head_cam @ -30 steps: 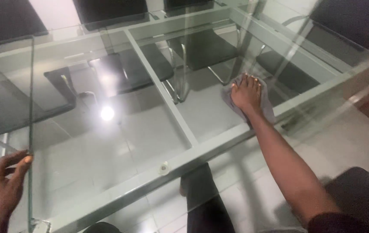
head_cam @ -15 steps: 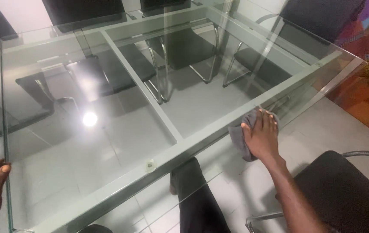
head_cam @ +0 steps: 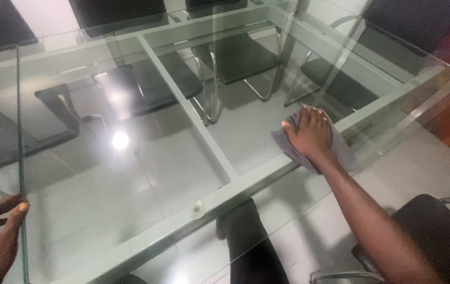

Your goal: Wiping a large glass conference table with a cloth.

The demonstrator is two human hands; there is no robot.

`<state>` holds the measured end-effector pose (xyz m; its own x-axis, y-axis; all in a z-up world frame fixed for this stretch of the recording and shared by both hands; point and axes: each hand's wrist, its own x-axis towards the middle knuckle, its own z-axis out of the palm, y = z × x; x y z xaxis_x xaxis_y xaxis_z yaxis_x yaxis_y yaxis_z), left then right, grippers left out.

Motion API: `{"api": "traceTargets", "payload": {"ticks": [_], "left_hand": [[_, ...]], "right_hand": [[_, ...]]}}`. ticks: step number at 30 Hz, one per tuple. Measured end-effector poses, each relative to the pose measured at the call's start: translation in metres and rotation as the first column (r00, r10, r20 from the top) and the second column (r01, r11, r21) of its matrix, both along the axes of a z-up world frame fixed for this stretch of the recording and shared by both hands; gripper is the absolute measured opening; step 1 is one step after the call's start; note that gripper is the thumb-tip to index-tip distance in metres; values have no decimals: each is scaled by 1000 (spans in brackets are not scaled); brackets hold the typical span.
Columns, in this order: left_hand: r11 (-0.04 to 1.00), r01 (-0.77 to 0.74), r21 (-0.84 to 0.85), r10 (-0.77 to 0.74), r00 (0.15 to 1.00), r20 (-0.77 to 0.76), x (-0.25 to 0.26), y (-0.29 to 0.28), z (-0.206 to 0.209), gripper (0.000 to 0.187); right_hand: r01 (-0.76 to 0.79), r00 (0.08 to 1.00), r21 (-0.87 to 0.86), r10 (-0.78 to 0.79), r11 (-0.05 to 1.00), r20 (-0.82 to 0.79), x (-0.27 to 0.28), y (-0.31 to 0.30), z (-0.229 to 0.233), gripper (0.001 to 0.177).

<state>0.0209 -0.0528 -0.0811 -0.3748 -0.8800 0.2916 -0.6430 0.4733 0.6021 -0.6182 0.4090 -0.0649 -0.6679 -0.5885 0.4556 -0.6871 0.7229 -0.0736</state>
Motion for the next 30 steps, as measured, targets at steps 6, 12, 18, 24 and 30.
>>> {"api": "traceTargets", "payload": {"ticks": [6, 12, 18, 24, 30], "left_hand": [[1000, -7, -14, 8, 996, 90, -16, 35, 56, 47], [995, -45, -90, 56, 991, 125, -19, 40, 59, 46], [1000, -23, -6, 24, 994, 107, -9, 16, 33, 55], [998, 25, -55, -22, 999, 50, 9, -8, -7, 56], [995, 49, -84, -47, 999, 28, 19, -43, -52, 53]], "right_hand": [[-126, 991, -34, 124, 991, -54, -33, -96, 16, 88], [-245, 967, -21, 243, 969, -76, -21, -195, 18, 79], [-377, 925, 179, 361, 909, 116, 121, -216, 69, 74], [-710, 704, 33, 708, 703, 55, 207, -171, 24, 93], [-660, 726, -10, 641, 751, 249, 273, -54, 59, 83]]}}
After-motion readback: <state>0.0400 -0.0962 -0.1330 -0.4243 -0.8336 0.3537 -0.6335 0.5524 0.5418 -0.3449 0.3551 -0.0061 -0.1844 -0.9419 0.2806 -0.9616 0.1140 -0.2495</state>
